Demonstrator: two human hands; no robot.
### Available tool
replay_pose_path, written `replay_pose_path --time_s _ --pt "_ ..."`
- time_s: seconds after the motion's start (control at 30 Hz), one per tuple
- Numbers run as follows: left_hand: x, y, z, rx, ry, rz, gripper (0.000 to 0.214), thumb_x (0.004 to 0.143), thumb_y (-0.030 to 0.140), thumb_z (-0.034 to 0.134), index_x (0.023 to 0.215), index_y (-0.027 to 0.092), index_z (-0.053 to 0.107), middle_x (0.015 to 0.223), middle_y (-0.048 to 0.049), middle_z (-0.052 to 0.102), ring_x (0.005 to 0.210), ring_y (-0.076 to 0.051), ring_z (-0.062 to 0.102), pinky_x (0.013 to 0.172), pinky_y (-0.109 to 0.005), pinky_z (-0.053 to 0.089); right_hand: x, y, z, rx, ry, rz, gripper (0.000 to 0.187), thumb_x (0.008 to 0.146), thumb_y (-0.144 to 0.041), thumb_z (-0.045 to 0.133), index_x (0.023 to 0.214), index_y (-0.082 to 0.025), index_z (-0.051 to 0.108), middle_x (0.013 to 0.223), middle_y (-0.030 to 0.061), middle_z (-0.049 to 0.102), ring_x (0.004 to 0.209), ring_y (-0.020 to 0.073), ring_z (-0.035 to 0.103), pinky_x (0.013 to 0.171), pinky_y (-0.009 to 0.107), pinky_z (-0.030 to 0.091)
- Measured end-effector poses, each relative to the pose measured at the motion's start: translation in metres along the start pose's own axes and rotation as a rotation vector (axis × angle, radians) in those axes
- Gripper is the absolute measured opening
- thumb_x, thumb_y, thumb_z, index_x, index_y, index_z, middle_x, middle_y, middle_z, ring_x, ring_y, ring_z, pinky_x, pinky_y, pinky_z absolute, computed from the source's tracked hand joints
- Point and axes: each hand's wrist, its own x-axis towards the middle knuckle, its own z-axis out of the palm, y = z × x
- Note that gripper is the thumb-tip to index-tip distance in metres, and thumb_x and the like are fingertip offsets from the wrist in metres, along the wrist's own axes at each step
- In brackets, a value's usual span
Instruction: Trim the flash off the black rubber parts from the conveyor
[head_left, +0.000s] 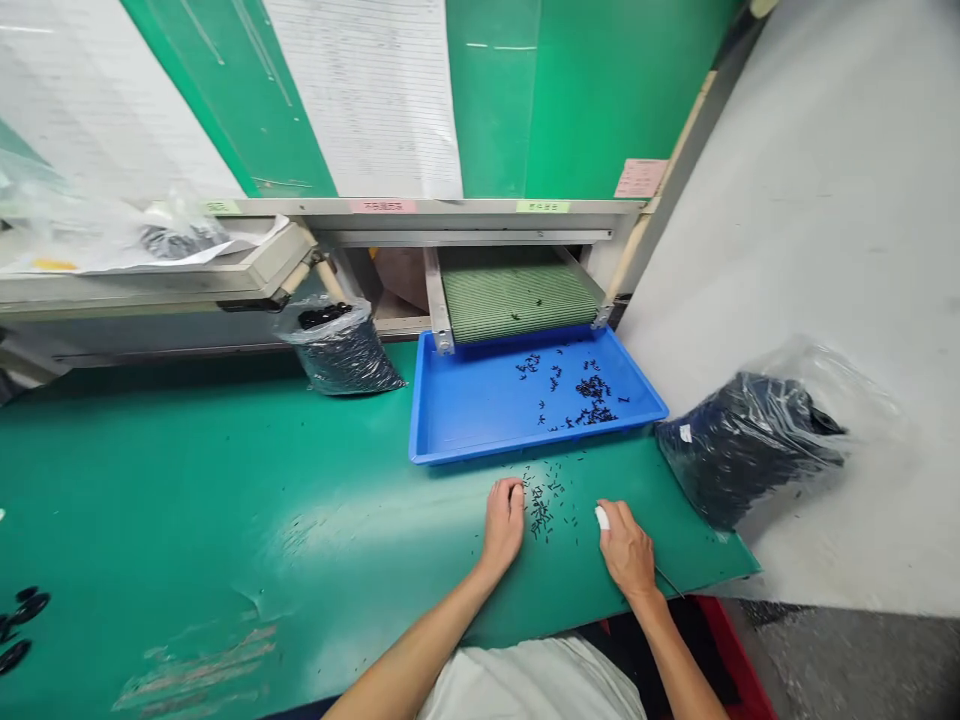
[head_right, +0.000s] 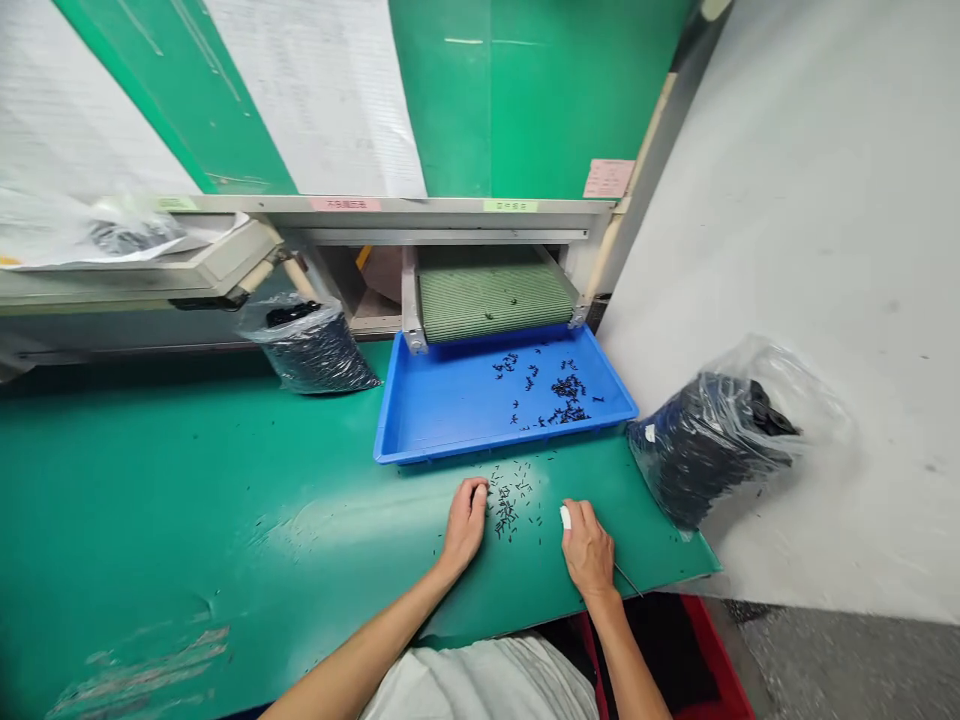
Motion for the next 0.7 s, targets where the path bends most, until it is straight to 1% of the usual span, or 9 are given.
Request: replay_pose_path --time_s 0.1,0.17,0.2,0.27,0.33,0.43,0.5,0.6,0.7 --pt "0.008 0.013 0.034 -0.107 -0.075 -0.025 0.033 0.093 0.043 0.035 0.101 0.021 0.057 0.101 -0.0073 0.062 0.097 -0.02 0.056 0.091 -0.036 0.043 0.001 -0.004 -0.006 -0.006 -0.009 0.024 0.038 0.082 -0.005 0.038 0.111 -0.017 0.059 0.097 0.0066 0.064 0.073 0.0144 0.061 0.058 0.024 0.04" --pt "0.012 0.018 0.043 -0.136 -0.093 -0.026 0.037 0.095 0.044 0.028 0.103 0.021 0.055 0.105 -0.0079 0.062 0.101 -0.019 0.057 0.093 -0.034 0.042 0.0 -0.006 -0.012 -0.008 -0.011 0.029 0.039 0.084 -0.005 0.035 0.112 -0.017 0.059 0.097 0.0061 0.064 0.076 0.0143 0.062 0.061 0.024 0.041" --pt "0.013 0.019 0.043 -0.147 -0.091 -0.026 0.039 0.096 0.045 0.026 0.104 0.02 0.055 0.107 -0.0081 0.062 0.104 -0.019 0.056 0.095 -0.034 0.042 0.0 -0.007 -0.015 -0.008 -0.013 0.026 0.039 0.086 -0.005 0.033 0.113 -0.017 0.059 0.097 0.0061 0.063 0.078 0.0145 0.062 0.062 0.024 0.041" --pt "0.013 0.018 0.031 -0.154 -0.063 -0.029 0.04 0.096 0.047 0.026 0.104 0.02 0.055 0.109 -0.0082 0.061 0.107 -0.02 0.055 0.097 -0.034 0.04 -0.001 -0.009 -0.02 -0.005 -0.019 0.015 0.041 0.089 -0.007 0.028 0.116 -0.018 0.057 0.099 0.0063 0.062 0.081 0.0148 0.062 0.065 0.025 0.041" --pt "0.011 0.013 0.009 -0.127 -0.001 -0.034 0.04 0.094 0.049 0.03 0.104 0.021 0.057 0.11 -0.0077 0.061 0.108 -0.021 0.055 0.097 -0.035 0.04 -0.002 -0.008 -0.02 0.0 -0.022 0.011 0.042 0.089 -0.007 0.027 0.118 -0.018 0.056 0.101 0.0065 0.062 0.083 0.015 0.062 0.066 0.025 0.041" --pt "0.002 -0.002 -0.024 -0.035 0.119 -0.071 0.039 0.093 0.05 0.033 0.102 0.021 0.057 0.109 -0.0076 0.061 0.108 -0.022 0.054 0.097 -0.037 0.039 -0.002 -0.004 -0.011 0.01 -0.004 0.023 0.041 0.084 -0.004 0.033 0.113 -0.018 0.057 0.098 0.0067 0.064 0.08 0.0155 0.063 0.062 0.024 0.042" --pt "-0.004 -0.011 -0.034 0.021 0.16 -0.115 0.038 0.092 0.051 0.034 0.101 0.021 0.057 0.106 -0.0073 0.062 0.106 -0.023 0.054 0.097 -0.038 0.04 -0.001 -0.001 -0.003 0.024 0.022 0.024 0.039 0.081 -0.003 0.036 0.11 -0.018 0.058 0.095 0.0068 0.064 0.077 0.0164 0.064 0.059 0.024 0.042" --pt "-0.008 -0.014 -0.026 0.059 0.13 -0.126 0.04 0.091 0.053 0.034 0.097 0.021 0.057 0.099 -0.0063 0.061 0.099 -0.023 0.056 0.094 -0.038 0.041 -0.003 0.002 0.006 0.044 0.094 -0.02 0.036 0.082 -0.007 0.036 0.108 -0.017 0.058 0.093 0.0083 0.066 0.07 0.0172 0.065 0.05 0.024 0.042" --pt "-0.006 -0.003 0.002 0.029 0.027 -0.092 0.041 0.092 0.054 0.032 0.093 0.021 0.057 0.094 -0.0057 0.06 0.094 -0.022 0.055 0.091 -0.035 0.042 -0.006 0.005 0.016 0.038 0.18 -0.079 0.035 0.085 -0.011 0.033 0.11 -0.018 0.057 0.096 0.0101 0.066 0.063 0.0158 0.065 0.043 0.023 0.041"
